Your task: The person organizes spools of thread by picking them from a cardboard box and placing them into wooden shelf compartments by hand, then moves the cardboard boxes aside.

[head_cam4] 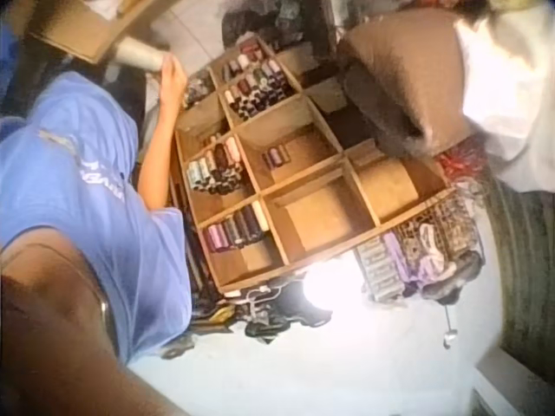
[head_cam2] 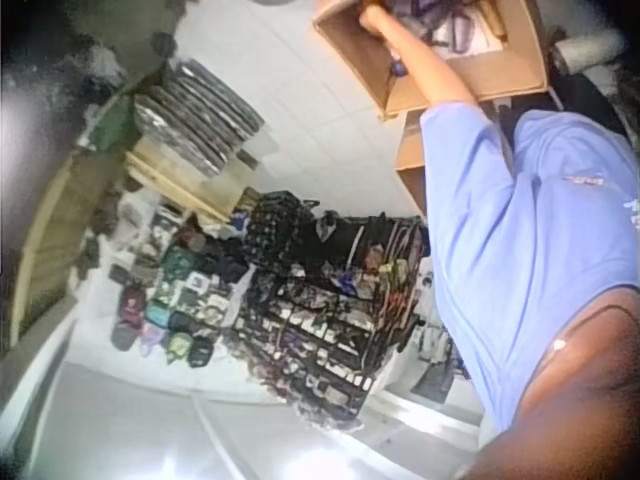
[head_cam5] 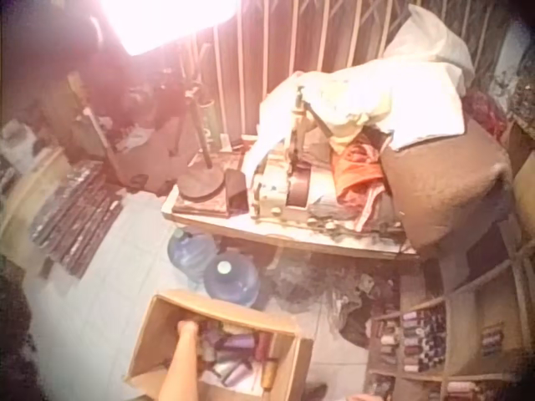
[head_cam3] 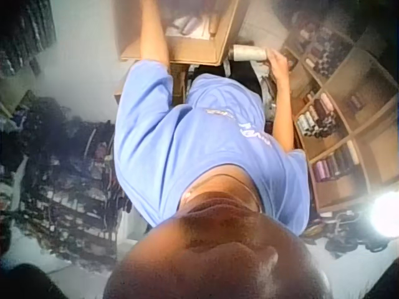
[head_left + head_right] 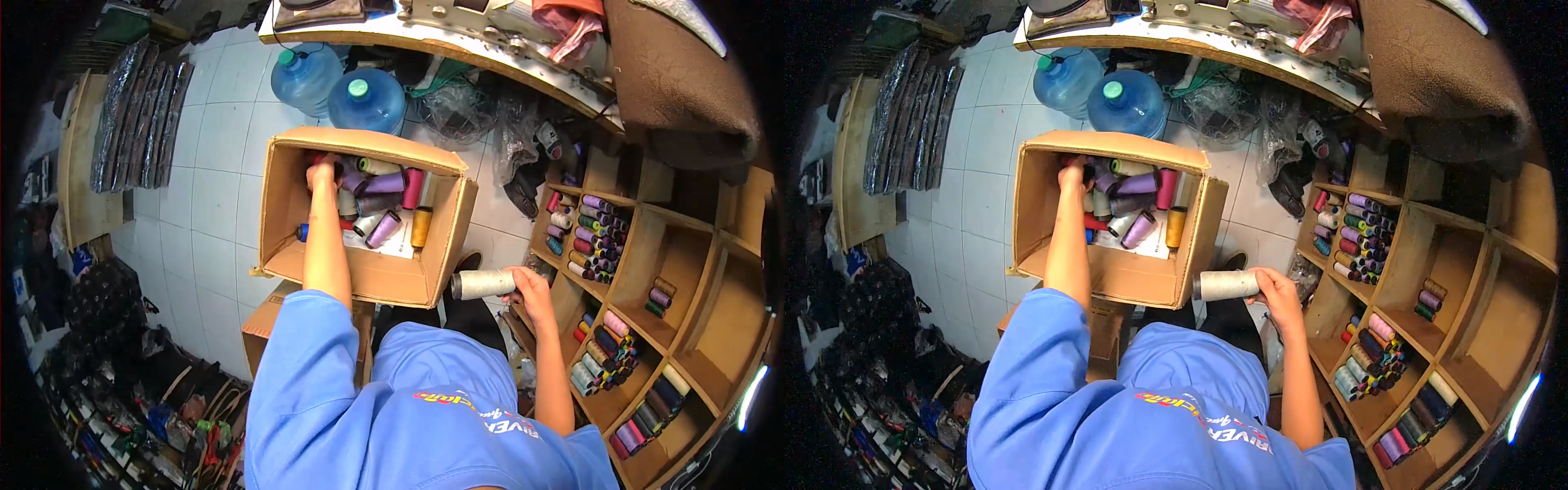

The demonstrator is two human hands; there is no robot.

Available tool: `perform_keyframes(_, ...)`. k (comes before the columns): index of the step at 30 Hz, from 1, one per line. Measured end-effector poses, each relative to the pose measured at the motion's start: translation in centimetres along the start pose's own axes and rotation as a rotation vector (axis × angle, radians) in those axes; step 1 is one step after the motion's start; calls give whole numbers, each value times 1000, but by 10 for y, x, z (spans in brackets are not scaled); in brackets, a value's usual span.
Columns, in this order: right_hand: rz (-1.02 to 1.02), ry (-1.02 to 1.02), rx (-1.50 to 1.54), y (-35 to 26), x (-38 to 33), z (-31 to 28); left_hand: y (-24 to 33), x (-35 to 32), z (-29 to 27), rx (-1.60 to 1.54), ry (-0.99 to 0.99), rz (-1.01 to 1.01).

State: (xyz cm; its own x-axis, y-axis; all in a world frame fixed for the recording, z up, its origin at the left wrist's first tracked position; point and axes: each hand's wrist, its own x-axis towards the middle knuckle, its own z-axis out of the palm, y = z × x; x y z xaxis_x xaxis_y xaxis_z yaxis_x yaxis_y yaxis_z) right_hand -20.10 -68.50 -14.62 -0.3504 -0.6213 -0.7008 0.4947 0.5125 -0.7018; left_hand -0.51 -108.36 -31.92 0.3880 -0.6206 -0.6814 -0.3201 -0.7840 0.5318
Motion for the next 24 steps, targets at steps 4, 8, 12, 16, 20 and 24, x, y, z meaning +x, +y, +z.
perform_keyframes(4,-5,44,30,11,-6,-4,-20,-12,-17,-170,-266,-40)
perform_keyframes(8,40,-34,55,9,0,17,-61,88,-42,132,-14,137)
perform_keyframes(12,54,27,-23,12,0,10,-50,60,-3,197,-65,104)
perform_keyframes(16,53,44,-6,15,-4,7,-22,16,-19,305,22,30)
perform_keyframes(20,57,40,-36,14,-4,4,-17,16,-32,377,-2,9)
perform_keyframes(24,12,30,20,14,2,5,-25,2,-52,48,-213,-96)
